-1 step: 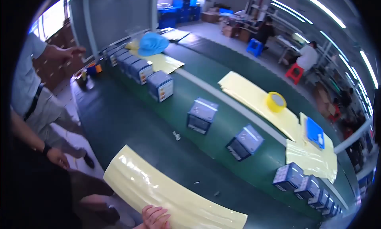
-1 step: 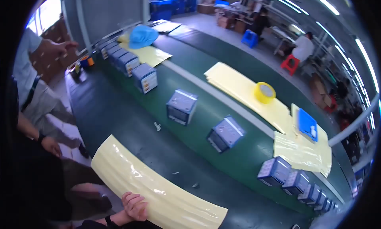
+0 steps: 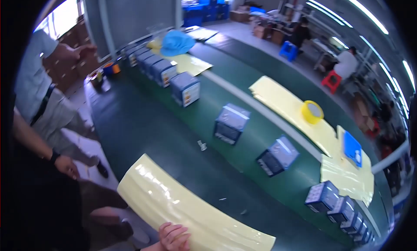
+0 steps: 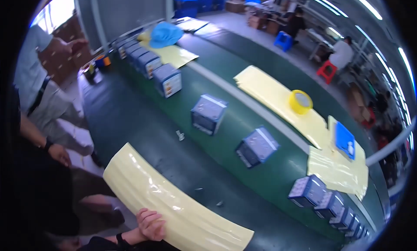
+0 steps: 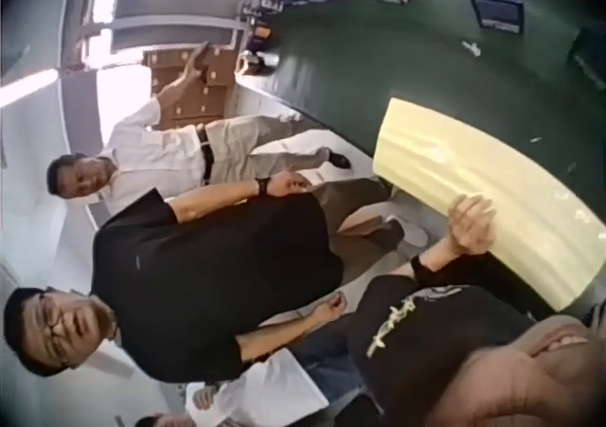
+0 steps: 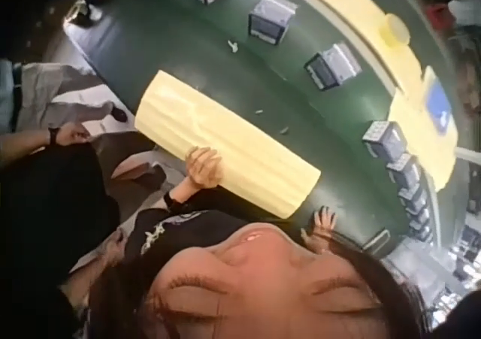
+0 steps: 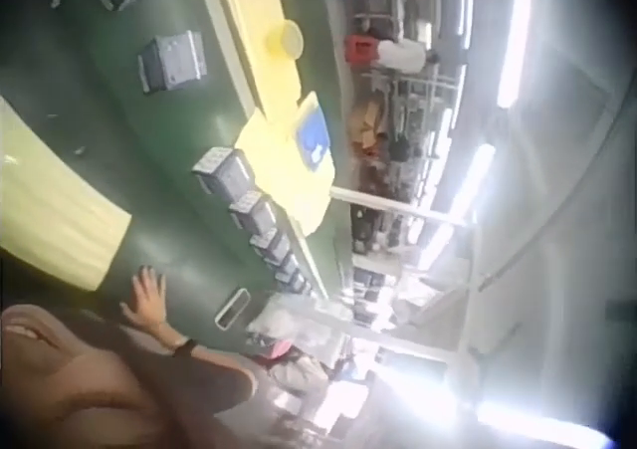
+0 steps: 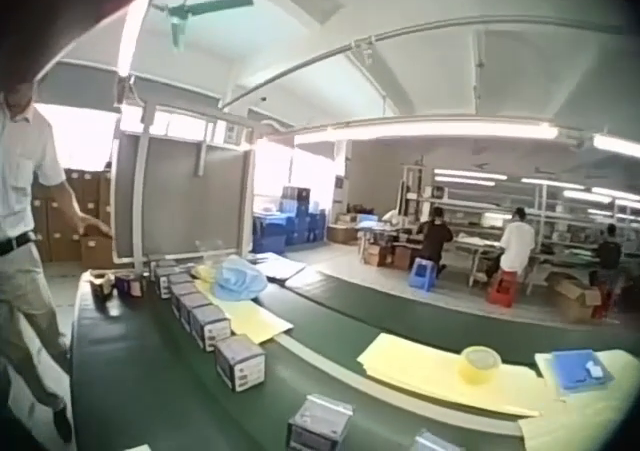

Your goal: The person peels a sticker from a backing sheet, applies it to a box, and moves the box aside, repeating this process for several boxes.

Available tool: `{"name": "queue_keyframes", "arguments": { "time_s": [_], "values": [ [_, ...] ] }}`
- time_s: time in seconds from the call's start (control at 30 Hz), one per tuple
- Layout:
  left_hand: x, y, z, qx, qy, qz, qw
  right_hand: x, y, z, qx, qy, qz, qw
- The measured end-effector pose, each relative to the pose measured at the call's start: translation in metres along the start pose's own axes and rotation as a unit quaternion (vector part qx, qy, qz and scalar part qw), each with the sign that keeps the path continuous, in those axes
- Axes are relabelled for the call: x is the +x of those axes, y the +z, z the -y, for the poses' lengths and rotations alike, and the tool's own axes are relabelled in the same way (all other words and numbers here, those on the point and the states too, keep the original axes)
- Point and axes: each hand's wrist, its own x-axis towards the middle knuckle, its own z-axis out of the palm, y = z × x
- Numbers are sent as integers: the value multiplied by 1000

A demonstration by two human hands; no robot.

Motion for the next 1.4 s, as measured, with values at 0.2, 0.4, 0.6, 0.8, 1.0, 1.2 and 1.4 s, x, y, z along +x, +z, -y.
{"name": "queue_keyframes", "arguments": {
  "time_s": [0.2,0.4,0.6,0.8,1.0,1.2,1.4],
  "values": [
    [13,16,-14,-57,-17,-40,997,-40,38,-43,27,31,14,999],
    [4,6,-23,-26,-32,-133,990,-3,-5,-18,-80,-12,52,995],
    [-39,-55,-73,51,-72,-207,974,-10,13,-8,0,-52,-132,990],
    [-122,-124,-107,-21,-158,-159,974,-28,18,-32,9,-34,-206,978],
    [-202,-185,-82,55,-329,-115,936,-118,79,13,-37,84,-545,833],
    [-248,-144,-65,-69,-399,-15,914,-292,331,-5,317,663,-121,667],
    [-219,-126,-111,-102,-326,61,938,-323,453,17,511,451,-46,731]
  ]
}}
